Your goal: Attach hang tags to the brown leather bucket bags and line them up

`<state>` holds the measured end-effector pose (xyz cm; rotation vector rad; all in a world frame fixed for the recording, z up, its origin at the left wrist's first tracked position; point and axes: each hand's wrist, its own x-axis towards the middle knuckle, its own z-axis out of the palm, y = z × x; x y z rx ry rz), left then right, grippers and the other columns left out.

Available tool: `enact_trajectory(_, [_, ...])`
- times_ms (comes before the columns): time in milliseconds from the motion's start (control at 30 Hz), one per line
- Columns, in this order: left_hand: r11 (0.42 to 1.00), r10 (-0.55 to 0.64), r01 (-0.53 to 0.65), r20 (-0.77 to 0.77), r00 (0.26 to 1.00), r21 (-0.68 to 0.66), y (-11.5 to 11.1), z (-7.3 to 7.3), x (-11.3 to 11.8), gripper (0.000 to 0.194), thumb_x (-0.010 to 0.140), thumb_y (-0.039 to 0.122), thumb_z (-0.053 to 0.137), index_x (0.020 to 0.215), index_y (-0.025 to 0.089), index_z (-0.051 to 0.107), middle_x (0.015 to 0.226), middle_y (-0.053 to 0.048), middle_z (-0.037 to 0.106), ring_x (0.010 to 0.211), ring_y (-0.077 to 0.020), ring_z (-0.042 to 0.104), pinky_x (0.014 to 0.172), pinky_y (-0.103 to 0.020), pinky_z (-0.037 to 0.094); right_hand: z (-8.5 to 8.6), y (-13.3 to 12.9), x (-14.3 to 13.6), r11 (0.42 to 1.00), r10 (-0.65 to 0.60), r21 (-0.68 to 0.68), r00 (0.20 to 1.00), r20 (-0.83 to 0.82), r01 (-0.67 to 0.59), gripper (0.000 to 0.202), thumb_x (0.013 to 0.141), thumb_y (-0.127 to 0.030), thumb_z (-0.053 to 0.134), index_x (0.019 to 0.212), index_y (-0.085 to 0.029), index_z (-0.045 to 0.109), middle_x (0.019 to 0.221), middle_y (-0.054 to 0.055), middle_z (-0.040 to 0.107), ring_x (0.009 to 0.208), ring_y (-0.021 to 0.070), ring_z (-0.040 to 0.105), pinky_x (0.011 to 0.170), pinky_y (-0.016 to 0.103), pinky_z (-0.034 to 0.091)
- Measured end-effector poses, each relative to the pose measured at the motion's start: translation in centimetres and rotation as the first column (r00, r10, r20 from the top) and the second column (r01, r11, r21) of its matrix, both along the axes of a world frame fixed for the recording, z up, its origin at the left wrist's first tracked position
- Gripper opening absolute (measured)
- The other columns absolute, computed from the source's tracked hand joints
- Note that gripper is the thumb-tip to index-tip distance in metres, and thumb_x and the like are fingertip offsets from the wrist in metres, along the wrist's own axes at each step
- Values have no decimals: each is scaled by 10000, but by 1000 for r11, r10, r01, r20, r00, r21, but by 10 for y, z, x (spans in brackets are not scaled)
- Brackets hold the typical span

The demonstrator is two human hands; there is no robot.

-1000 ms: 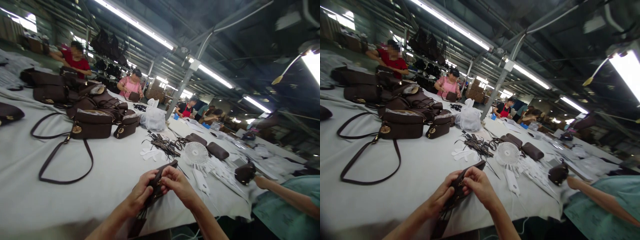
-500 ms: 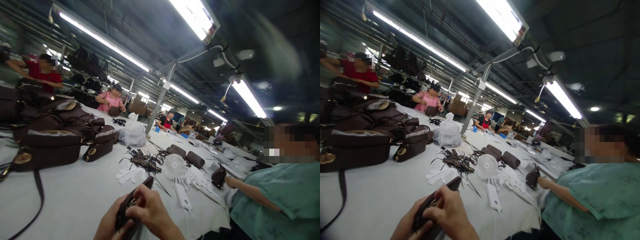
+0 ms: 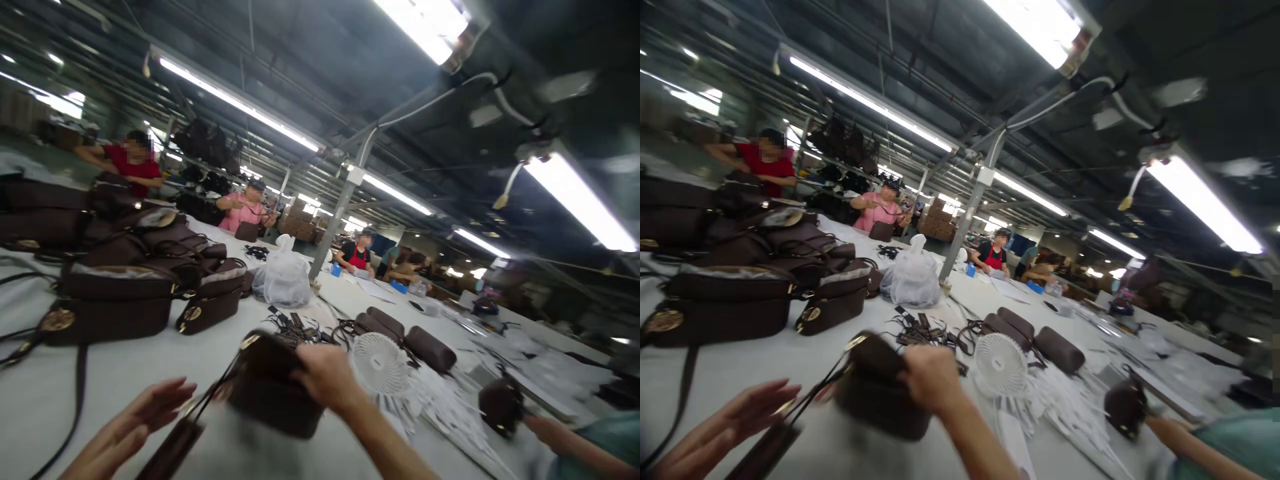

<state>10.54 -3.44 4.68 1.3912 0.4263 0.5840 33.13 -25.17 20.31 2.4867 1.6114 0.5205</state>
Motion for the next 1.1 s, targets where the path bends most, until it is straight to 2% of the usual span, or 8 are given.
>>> enact_trajectory(133, [999, -49, 46, -116, 992, -28, 27, -9, -11, 536, 668, 610, 670, 1047, 231, 655, 1092, -78, 700, 1068, -302, 612, 942, -392, 484, 93, -37, 106, 829, -538, 364, 785, 308, 425, 299, 876, -320, 596, 1120, -148, 604, 986, 200, 663, 901, 286, 621, 683, 355, 361])
enact_trajectory(233, [993, -114, 119, -165, 980, 23, 30, -23, -3, 406, 690, 507, 643, 939, 187, 623, 897, -55, 689, 867, -230, 627, 793, -323, 491, 111, -47, 166, 670, -716, 484, 663, 221, 563, 354, 939, -401, 449, 1106, -144, 627, 961, 261, 636, 836, 298, 624, 620, 394, 346])
enact_trajectory(333, [990, -42, 76, -267, 963, 119, 25, -30, 8, 263, 720, 388, 552, 869, 175, 590, 747, -8, 613, 718, -176, 556, 655, -265, 429, 76, -10, 167, 799, -571, 325, 808, 144, 506, 287, 932, -356, 464, 1140, -214, 602, 1062, 173, 661, 820, 264, 649, 630, 368, 390])
enact_trajectory(467, [958, -11, 110, -350, 937, 263, 18, -26, 8, 148, 723, 272, 498, 791, 182, 594, 738, 3, 599, 722, -164, 512, 657, -250, 380, -6, 104, 101, 990, -140, 4, 989, 42, 140, 198, 927, -249, 448, 1025, -230, 619, 1042, 60, 681, 909, 213, 651, 691, 295, 421])
enact_trajectory(567, [952, -3, 115, -366, 931, 284, 18, -25, 4, 149, 736, 247, 484, 797, 187, 605, 767, 1, 615, 734, -162, 520, 662, -241, 381, -50, 199, 53, 985, 130, -104, 990, -47, -135, 201, 904, -214, 508, 1076, -232, 611, 1052, 49, 670, 965, 194, 630, 730, 261, 422])
enact_trajectory(700, [936, 5, 124, -365, 931, 329, 25, -36, 6, 164, 717, 207, 486, 815, 191, 617, 784, -1, 634, 722, -158, 534, 644, -234, 380, -83, 286, 29, 980, 180, -83, 983, -36, -183, 331, 817, -225, 662, 1135, -221, 569, 1129, 65, 617, 1036, 208, 584, 747, 253, 428])
enact_trajectory(900, [912, -29, 175, -368, 929, 372, 30, -46, 9, 157, 665, 156, 503, 768, 213, 607, 749, -7, 645, 677, -171, 537, 657, -262, 401, -103, 301, 35, 978, 206, -50, 978, 40, -204, 145, 876, -151, 586, 1017, -184, 585, 1009, 75, 639, 934, 203, 586, 680, 271, 390])
enact_trajectory(1100, [898, 233, -143, -175, 957, 416, 31, -36, 1, 179, 782, 234, 480, 906, 210, 608, 955, -69, 646, 822, -217, 588, 765, -308, 443, -72, 255, 20, 973, 230, -10, 967, 113, -230, 140, 925, -94, 455, 939, -158, 579, 942, 77, 638, 878, 203, 568, 711, 309, 342])
